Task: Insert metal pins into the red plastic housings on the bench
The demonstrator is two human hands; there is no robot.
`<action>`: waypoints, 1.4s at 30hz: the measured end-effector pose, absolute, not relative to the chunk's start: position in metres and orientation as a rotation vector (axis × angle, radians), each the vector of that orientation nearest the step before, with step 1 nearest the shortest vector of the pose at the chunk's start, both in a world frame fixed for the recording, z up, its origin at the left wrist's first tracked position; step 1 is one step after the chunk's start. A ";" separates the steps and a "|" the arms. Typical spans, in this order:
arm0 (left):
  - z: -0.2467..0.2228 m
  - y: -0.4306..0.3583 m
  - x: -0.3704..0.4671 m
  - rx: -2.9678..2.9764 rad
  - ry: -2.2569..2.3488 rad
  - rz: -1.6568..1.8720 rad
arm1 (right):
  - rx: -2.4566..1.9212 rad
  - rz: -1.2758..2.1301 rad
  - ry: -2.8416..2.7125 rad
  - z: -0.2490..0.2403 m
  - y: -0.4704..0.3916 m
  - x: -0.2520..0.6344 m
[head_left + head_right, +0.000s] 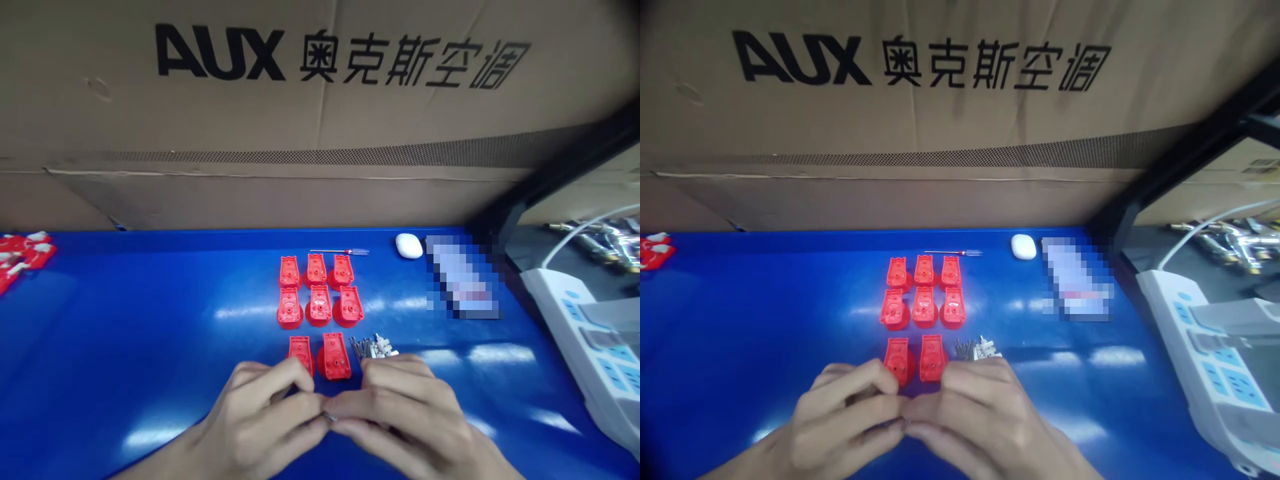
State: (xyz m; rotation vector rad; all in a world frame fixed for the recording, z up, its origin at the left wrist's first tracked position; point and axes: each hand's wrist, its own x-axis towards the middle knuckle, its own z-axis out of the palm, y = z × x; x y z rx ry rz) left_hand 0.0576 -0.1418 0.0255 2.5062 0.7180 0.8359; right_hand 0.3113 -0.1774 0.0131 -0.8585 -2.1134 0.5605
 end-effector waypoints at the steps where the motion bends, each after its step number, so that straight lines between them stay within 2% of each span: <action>1: 0.023 -0.142 0.057 2.522 0.712 0.856 | -0.864 0.607 -2.108 0.012 -0.178 0.311; 9: 0.014 -0.137 0.055 2.556 0.624 1.100 | -0.904 0.813 -1.946 0.020 -0.174 0.308; 15: 0.021 -0.134 0.053 2.505 0.690 1.152 | -0.818 0.658 -2.161 0.038 -0.156 0.310; 19: 0.020 -0.128 0.050 2.504 0.677 1.233 | -0.763 0.653 -2.133 0.033 -0.146 0.307; 27: 0.021 -0.123 0.046 2.582 0.687 1.098 | -0.752 0.908 -1.945 0.013 -0.150 0.307; 34: 0.032 -0.123 0.045 2.557 0.657 1.016 | -0.798 1.178 -1.727 0.021 -0.145 0.316; 42: 0.026 -0.115 0.051 2.549 0.622 1.081 | -1.073 1.167 -1.741 0.027 -0.132 0.345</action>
